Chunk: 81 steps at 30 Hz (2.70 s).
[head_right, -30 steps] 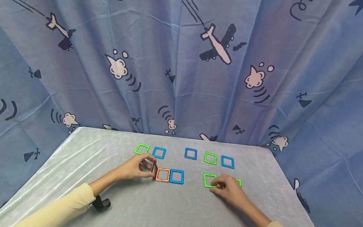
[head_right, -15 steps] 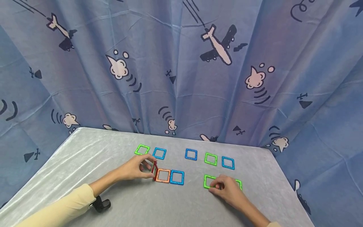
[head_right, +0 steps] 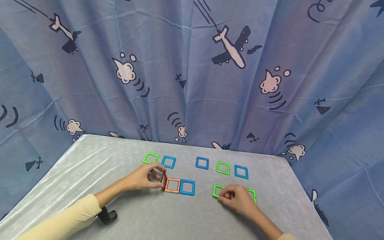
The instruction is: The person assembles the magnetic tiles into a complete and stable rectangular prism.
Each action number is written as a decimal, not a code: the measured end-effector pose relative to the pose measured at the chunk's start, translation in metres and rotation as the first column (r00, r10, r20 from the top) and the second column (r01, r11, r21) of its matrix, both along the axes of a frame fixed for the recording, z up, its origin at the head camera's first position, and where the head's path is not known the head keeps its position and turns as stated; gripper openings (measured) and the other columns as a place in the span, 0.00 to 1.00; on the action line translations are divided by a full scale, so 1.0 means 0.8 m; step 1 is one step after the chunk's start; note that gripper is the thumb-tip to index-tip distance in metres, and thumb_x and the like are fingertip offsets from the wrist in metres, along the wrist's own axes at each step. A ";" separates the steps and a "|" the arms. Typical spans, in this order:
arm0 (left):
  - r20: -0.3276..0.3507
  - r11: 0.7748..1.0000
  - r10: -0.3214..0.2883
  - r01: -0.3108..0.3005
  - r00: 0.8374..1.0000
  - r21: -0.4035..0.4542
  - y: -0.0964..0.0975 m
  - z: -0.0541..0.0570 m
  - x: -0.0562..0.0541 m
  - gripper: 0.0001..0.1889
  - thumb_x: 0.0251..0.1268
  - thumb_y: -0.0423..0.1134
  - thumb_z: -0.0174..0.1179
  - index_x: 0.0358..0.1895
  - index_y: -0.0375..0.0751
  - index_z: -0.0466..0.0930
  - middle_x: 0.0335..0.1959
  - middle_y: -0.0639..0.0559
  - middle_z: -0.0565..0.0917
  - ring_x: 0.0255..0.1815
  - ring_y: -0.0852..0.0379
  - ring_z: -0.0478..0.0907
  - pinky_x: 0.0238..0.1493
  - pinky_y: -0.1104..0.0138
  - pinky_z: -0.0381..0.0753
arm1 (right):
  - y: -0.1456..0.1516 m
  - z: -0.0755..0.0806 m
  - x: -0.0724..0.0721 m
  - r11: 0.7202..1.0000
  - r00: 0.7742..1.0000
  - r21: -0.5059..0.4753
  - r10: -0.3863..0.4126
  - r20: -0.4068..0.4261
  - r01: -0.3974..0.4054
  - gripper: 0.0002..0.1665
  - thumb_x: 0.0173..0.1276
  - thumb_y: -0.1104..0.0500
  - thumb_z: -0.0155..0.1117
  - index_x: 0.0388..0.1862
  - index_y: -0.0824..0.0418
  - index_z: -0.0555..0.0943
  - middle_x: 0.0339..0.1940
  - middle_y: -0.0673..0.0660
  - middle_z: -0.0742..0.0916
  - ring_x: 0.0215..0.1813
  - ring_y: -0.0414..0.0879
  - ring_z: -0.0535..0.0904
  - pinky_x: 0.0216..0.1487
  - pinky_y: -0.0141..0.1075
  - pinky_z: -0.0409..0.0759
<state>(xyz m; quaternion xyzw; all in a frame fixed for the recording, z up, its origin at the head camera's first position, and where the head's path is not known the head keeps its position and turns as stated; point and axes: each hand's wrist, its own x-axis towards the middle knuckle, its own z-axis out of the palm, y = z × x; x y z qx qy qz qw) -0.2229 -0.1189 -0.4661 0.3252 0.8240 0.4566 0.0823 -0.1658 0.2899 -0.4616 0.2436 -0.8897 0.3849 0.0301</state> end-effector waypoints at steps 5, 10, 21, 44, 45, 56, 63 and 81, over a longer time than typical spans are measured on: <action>0.006 1.000 0.000 0.000 1.000 0.011 0.001 -0.002 -0.001 0.30 0.60 0.45 0.76 0.62 0.37 0.77 0.56 0.50 0.81 0.47 0.53 0.83 0.45 0.60 0.82 | -0.003 0.000 -0.001 0.999 1.000 -0.024 0.027 -0.012 -0.027 0.08 0.59 0.65 0.79 0.29 0.55 0.87 0.24 0.42 0.78 0.26 0.33 0.70 0.23 0.30 0.70; 0.014 0.999 0.002 -0.002 1.000 0.033 0.002 -0.002 -0.001 0.31 0.60 0.43 0.76 0.63 0.37 0.74 0.56 0.48 0.81 0.46 0.52 0.83 0.44 0.60 0.83 | -0.006 0.002 -0.008 0.998 0.999 -0.053 0.037 0.015 -0.036 0.06 0.61 0.68 0.77 0.31 0.59 0.87 0.25 0.44 0.78 0.26 0.35 0.69 0.23 0.31 0.70; 0.009 0.999 0.000 0.000 1.000 0.049 0.000 0.000 -0.002 0.29 0.60 0.42 0.76 0.61 0.37 0.76 0.57 0.44 0.82 0.46 0.50 0.83 0.44 0.56 0.83 | -0.023 0.016 -0.016 0.987 0.995 -0.126 0.094 -0.029 -0.097 0.07 0.60 0.69 0.77 0.31 0.58 0.87 0.24 0.45 0.79 0.25 0.36 0.70 0.22 0.32 0.70; 0.000 0.998 -0.018 0.018 1.000 0.058 -0.001 -0.001 0.003 0.25 0.68 0.43 0.69 0.63 0.36 0.75 0.59 0.45 0.80 0.47 0.54 0.84 0.44 0.60 0.83 | -0.063 0.031 -0.031 0.982 0.986 -0.105 0.163 0.023 -0.160 0.06 0.63 0.70 0.74 0.35 0.60 0.87 0.26 0.47 0.78 0.28 0.37 0.70 0.25 0.32 0.71; -0.004 0.998 -0.017 0.017 1.000 0.056 -0.002 -0.001 0.003 0.24 0.69 0.43 0.68 0.63 0.36 0.75 0.59 0.45 0.81 0.47 0.55 0.84 0.44 0.61 0.83 | -0.065 0.033 -0.031 0.980 0.985 -0.107 0.171 0.020 -0.168 0.06 0.63 0.71 0.74 0.35 0.61 0.87 0.26 0.48 0.78 0.28 0.37 0.70 0.25 0.32 0.71; -0.006 0.999 0.000 0.001 1.000 0.048 -0.002 -0.002 0.002 0.23 0.71 0.43 0.66 0.63 0.36 0.75 0.58 0.47 0.81 0.46 0.57 0.83 0.44 0.63 0.83 | -0.081 0.028 -0.043 0.966 0.972 -0.121 0.235 0.023 -0.230 0.04 0.65 0.65 0.74 0.36 0.56 0.88 0.27 0.46 0.79 0.29 0.38 0.72 0.27 0.32 0.73; 0.006 0.998 -0.005 0.005 1.000 0.055 -0.001 -0.002 0.001 0.23 0.70 0.43 0.67 0.63 0.36 0.75 0.58 0.46 0.81 0.46 0.57 0.84 0.44 0.63 0.83 | -0.094 0.027 -0.049 0.964 0.968 -0.090 0.251 0.010 -0.249 0.06 0.67 0.61 0.74 0.35 0.49 0.86 0.27 0.45 0.79 0.29 0.39 0.73 0.29 0.33 0.74; 0.002 0.999 -0.010 0.009 1.000 0.049 0.000 0.001 0.001 0.23 0.71 0.42 0.67 0.63 0.35 0.75 0.58 0.44 0.81 0.45 0.57 0.84 0.43 0.63 0.83 | -0.132 0.025 -0.050 0.933 0.943 -0.137 0.334 -0.007 -0.332 0.06 0.67 0.66 0.72 0.34 0.55 0.87 0.27 0.46 0.79 0.29 0.43 0.73 0.27 0.33 0.71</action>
